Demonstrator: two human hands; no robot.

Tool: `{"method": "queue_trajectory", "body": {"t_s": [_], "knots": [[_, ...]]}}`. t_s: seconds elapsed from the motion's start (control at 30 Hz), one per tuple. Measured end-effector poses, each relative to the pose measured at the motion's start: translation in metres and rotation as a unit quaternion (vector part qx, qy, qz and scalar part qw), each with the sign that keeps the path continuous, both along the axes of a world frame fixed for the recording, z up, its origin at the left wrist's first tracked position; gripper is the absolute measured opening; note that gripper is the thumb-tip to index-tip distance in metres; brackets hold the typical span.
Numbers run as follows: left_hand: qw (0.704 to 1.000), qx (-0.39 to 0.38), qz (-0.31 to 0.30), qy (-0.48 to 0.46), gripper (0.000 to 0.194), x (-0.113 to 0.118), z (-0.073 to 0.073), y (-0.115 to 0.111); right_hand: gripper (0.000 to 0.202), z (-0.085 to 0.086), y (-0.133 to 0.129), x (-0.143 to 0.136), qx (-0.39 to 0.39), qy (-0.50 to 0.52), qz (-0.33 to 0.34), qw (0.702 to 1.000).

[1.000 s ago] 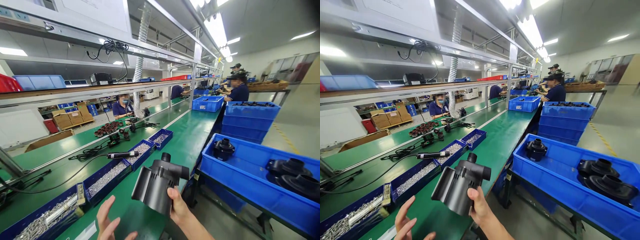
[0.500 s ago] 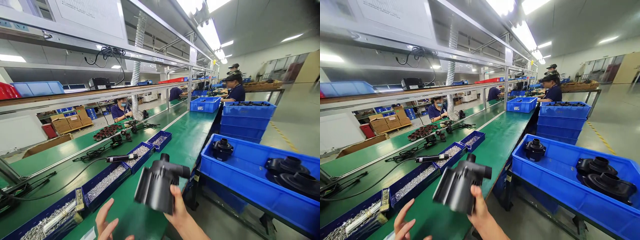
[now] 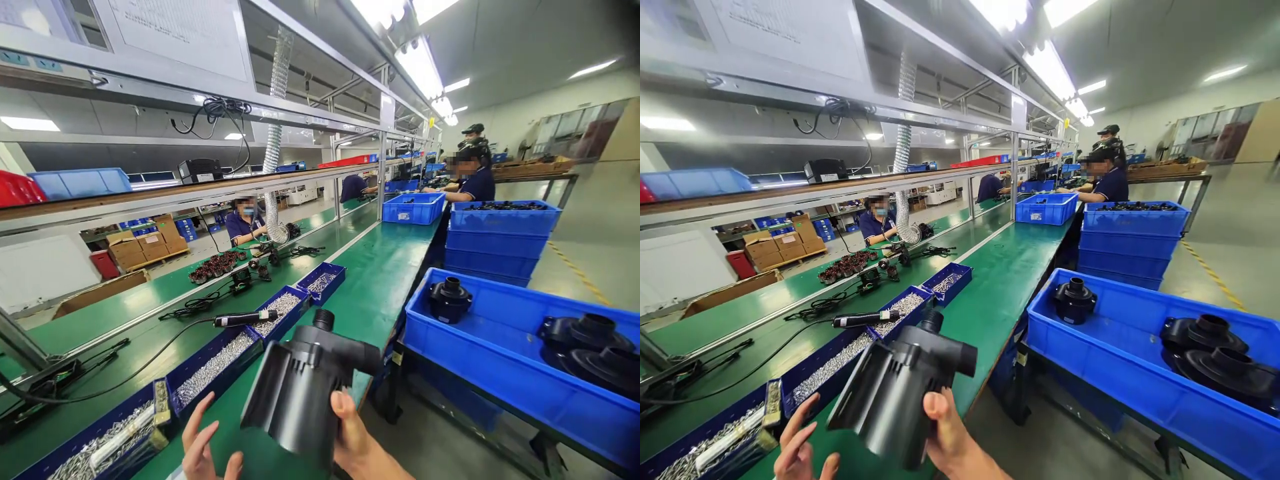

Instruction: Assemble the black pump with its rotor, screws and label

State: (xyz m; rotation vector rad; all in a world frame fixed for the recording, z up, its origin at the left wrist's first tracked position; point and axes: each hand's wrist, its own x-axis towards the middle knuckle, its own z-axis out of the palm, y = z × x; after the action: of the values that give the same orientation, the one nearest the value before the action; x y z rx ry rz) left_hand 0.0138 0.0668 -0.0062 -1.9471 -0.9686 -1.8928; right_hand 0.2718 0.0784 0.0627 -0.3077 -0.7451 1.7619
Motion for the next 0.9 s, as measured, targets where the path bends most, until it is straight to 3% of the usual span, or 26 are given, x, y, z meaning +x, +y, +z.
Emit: {"method": "queue_trajectory", "body": {"t_s": [0.03,0.1,0.13,0.2,0.23,0.3,0.4,0.5,0.6,0.7,0.8,0.9], "knots": [[1.000,-0.008,0.001,-0.010,0.039,-0.001,-0.001,0.002,0.076,-0.001,0.000,0.000,0.033,-0.039,-0.012,0.999],[0.998,-0.048,-0.008,-0.028,0.037,-0.003,0.000,0.001,0.084,-0.003,0.002,-0.001,0.104,-0.140,-0.105,0.979],[0.997,-0.068,-0.019,-0.028,0.037,-0.003,0.001,-0.001,0.093,-0.006,0.003,-0.001,0.149,-0.207,-0.168,0.952],[0.993,-0.101,-0.052,-0.016,0.041,-0.002,0.005,-0.007,0.111,-0.016,0.005,-0.003,0.239,-0.355,-0.251,0.868],[0.991,-0.118,-0.067,-0.009,0.044,-0.001,0.007,-0.010,0.115,-0.023,0.005,-0.006,0.262,-0.418,-0.260,0.830],[0.983,-0.155,-0.093,0.015,0.052,0.002,0.009,-0.017,0.116,-0.037,0.002,-0.011,0.257,-0.501,-0.227,0.794],[0.970,-0.206,-0.120,0.038,0.060,0.004,0.008,-0.023,0.114,-0.048,-0.007,-0.015,0.211,-0.547,-0.174,0.791],[0.955,-0.251,-0.156,0.029,0.070,0.003,0.002,-0.024,0.119,-0.040,-0.010,-0.004,0.264,-0.527,-0.158,0.792],[0.925,-0.326,-0.190,0.032,0.079,0.000,-0.005,-0.024,0.119,-0.014,-0.005,0.013,0.350,-0.461,-0.140,0.804],[0.902,-0.380,-0.202,0.041,0.083,-0.002,-0.011,-0.025,0.089,0.020,0.006,0.013,0.369,-0.423,-0.165,0.811],[0.907,-0.366,-0.204,0.037,0.082,-0.004,-0.016,-0.027,0.092,0.051,0.018,-0.010,0.337,-0.450,-0.108,0.820],[0.924,-0.332,-0.191,0.008,0.076,-0.003,-0.020,-0.023,0.086,0.070,0.030,-0.036,0.299,-0.448,-0.060,0.841]]}}
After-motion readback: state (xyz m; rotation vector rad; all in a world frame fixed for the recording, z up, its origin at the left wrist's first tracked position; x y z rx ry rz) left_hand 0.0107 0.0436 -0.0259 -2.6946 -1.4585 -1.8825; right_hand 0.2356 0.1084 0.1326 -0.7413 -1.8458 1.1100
